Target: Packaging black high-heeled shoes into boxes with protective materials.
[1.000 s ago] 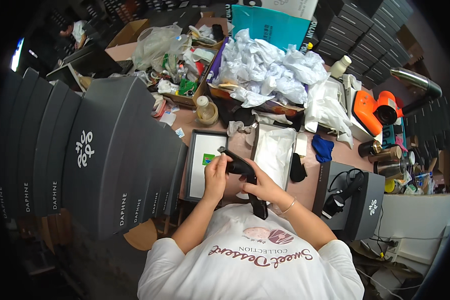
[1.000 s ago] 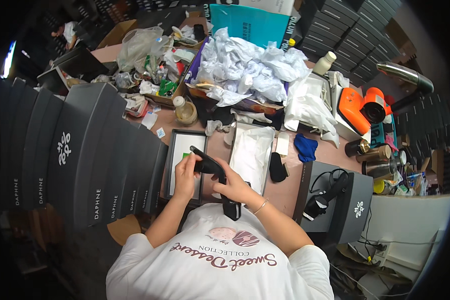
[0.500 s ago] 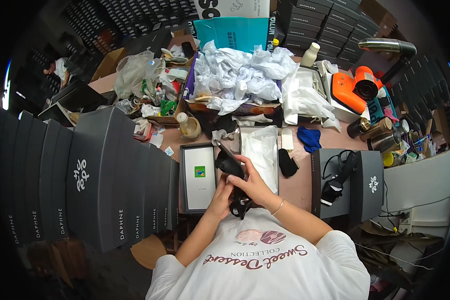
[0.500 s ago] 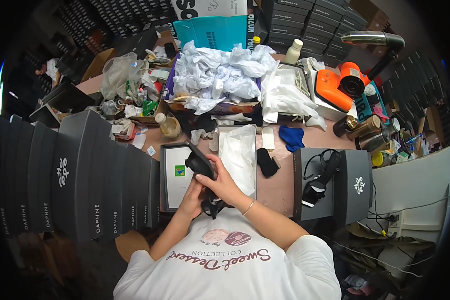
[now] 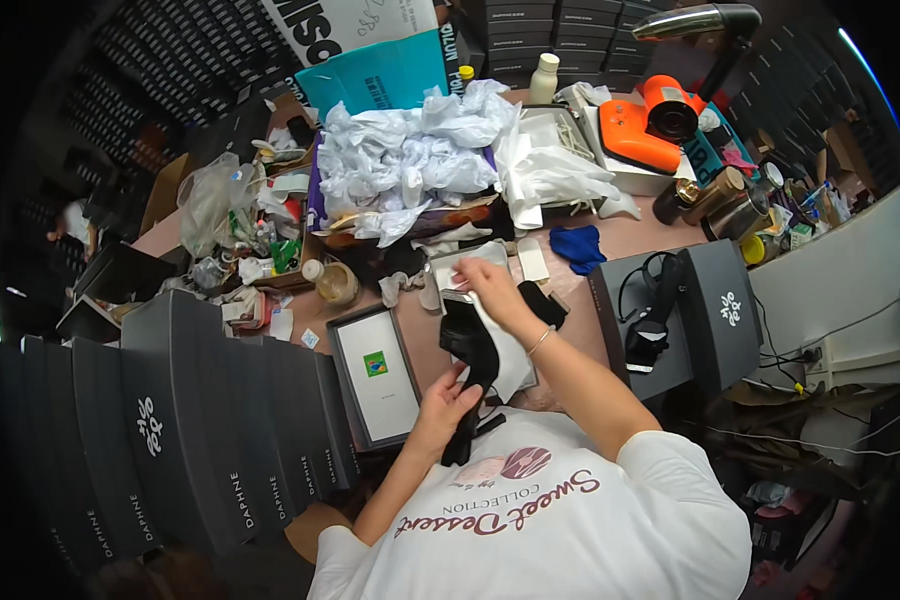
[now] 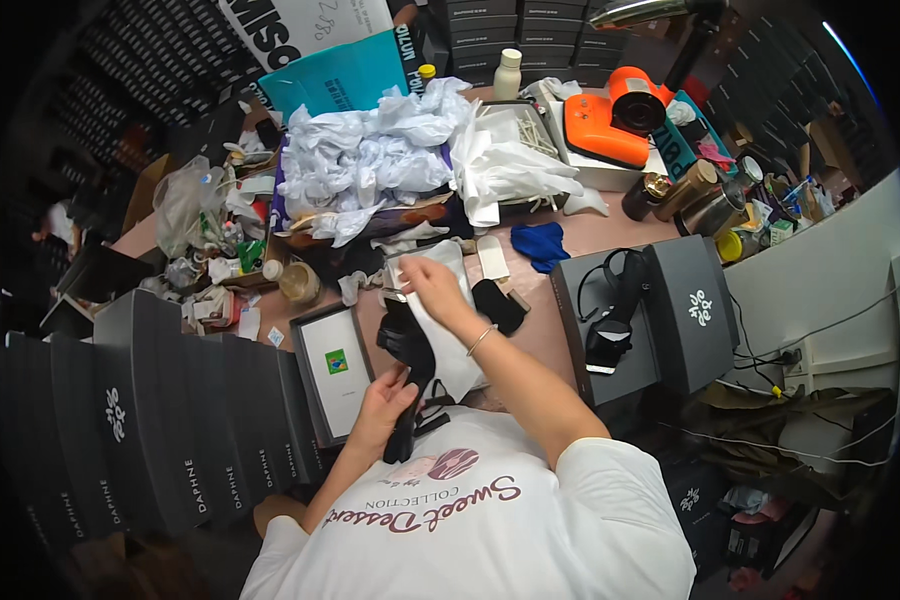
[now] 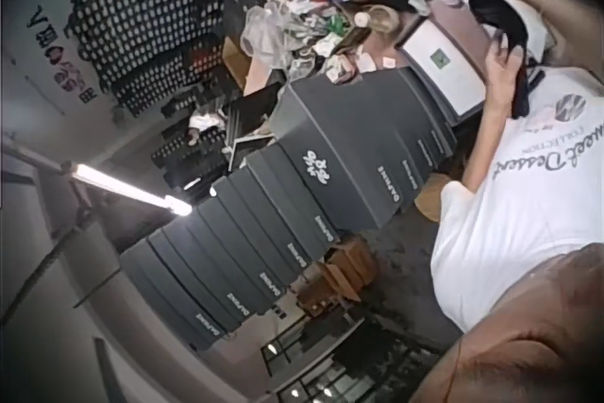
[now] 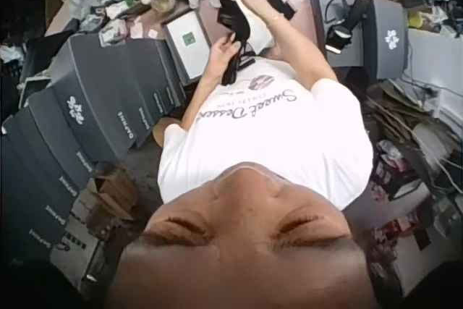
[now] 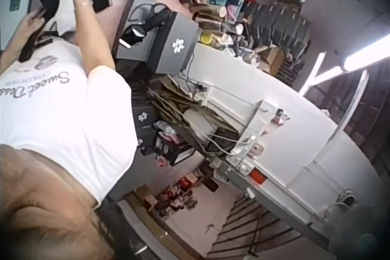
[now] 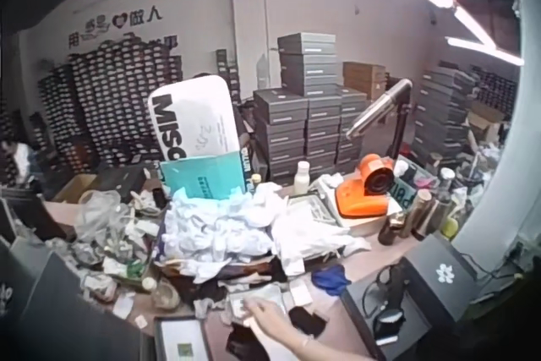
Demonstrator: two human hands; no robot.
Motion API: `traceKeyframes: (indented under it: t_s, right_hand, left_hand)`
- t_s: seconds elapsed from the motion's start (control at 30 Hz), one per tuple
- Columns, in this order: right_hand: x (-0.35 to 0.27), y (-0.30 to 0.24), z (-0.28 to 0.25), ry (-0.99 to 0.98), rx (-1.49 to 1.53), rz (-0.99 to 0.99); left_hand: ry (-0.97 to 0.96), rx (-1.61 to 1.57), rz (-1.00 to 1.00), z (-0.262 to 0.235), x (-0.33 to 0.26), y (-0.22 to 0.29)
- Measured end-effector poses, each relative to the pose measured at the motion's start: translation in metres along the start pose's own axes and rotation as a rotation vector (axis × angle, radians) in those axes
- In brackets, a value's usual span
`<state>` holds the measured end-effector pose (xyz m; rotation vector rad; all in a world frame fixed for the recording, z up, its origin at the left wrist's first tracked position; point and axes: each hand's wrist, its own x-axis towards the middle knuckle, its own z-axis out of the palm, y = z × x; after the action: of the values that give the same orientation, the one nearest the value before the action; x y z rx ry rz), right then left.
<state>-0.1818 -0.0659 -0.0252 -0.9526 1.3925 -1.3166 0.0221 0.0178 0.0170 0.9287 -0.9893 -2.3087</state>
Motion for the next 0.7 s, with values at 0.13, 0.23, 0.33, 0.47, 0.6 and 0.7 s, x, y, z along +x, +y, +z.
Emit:
traceKeyframes:
  t_s: [0.13, 0.23, 0.33, 0.47, 0.6, 0.7]
  right_hand:
    - [-0.005, -0.009, -0.017, 0.037, 0.009, 0.048]
    - [-0.025, 0.001, -0.023, -0.057, -0.008, 0.101]
    - [-0.045, 0.021, -0.028, -0.076, 0.006, 0.198]
    - [-0.069, 0.030, -0.036, -0.153, 0.055, 0.361]
    - [-0.083, 0.040, -0.028, -0.405, 0.122, 0.591]
    - [-0.086, 0.073, -0.005, -0.542, -0.158, 0.393]
  left_hand:
    - [0.032, -0.006, 0.087, -0.001, 0.000, 0.005]
    - [0.079, -0.013, 0.143, -0.006, -0.004, 0.019]
    - [0.141, -0.009, 0.147, -0.014, -0.007, 0.023]
    - [0.257, -0.033, 0.133, -0.033, -0.019, 0.029]
    - [0.480, -0.096, 0.082, -0.069, -0.038, 0.019]
    - [0.501, -0.062, 0.143, -0.081, -0.048, 0.008]
